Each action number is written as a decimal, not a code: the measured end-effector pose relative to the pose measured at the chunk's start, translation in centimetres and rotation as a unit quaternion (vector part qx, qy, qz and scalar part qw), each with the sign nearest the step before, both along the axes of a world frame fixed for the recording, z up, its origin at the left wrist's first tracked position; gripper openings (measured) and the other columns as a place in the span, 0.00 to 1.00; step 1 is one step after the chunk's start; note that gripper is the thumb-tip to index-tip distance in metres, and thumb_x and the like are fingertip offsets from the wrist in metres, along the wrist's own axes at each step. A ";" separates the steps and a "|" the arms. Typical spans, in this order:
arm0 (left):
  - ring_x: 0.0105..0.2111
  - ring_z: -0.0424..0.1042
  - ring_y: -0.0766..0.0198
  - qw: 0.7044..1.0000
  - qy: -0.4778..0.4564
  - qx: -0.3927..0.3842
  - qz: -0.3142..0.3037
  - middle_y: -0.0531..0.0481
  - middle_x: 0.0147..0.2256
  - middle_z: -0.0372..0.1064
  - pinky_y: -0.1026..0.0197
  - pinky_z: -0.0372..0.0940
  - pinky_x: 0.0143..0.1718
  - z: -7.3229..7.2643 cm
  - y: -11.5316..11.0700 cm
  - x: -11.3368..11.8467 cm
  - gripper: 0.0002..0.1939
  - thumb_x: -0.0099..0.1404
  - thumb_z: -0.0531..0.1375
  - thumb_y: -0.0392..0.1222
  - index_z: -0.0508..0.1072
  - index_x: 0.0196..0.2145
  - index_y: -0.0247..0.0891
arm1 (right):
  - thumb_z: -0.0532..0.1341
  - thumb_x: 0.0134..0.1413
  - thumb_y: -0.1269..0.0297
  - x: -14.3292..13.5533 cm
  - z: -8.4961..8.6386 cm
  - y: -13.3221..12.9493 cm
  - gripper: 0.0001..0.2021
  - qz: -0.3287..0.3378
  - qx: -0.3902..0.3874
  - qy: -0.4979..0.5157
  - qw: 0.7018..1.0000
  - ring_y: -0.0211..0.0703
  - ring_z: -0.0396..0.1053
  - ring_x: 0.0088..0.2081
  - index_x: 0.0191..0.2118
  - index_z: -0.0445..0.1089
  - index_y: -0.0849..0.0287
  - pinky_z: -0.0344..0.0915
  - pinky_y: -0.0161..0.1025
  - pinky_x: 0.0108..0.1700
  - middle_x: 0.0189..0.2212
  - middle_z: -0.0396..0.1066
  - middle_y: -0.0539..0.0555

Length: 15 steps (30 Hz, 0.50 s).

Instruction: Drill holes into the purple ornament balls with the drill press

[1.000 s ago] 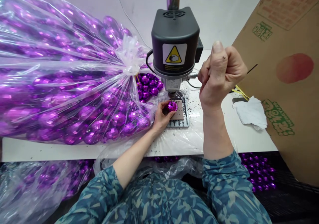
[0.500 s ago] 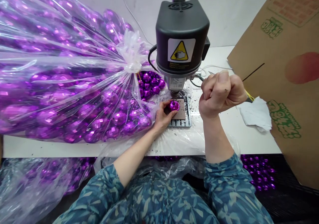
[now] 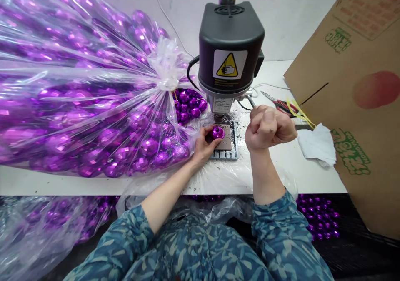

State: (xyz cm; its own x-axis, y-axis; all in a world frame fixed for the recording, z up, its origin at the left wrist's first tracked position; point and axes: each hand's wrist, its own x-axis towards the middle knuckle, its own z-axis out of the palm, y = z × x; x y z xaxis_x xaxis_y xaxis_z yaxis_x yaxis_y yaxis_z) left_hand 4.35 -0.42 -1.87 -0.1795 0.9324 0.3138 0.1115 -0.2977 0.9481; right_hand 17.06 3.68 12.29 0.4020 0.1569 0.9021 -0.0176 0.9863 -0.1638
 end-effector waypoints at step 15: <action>0.51 0.76 0.54 0.998 0.029 -0.004 0.059 0.43 0.50 0.75 0.47 0.71 0.54 0.9 -0.8 0.4 0.22 0.59 0.71 0.44 0.67 0.46 0.40 | 0.59 0.56 0.36 -0.9 7.9 0.8 0.32 0.002 -0.220 -0.003 0.975 0.26 0.42 0.13 0.20 0.42 0.53 0.38 0.37 0.15 0.12 0.43 0.42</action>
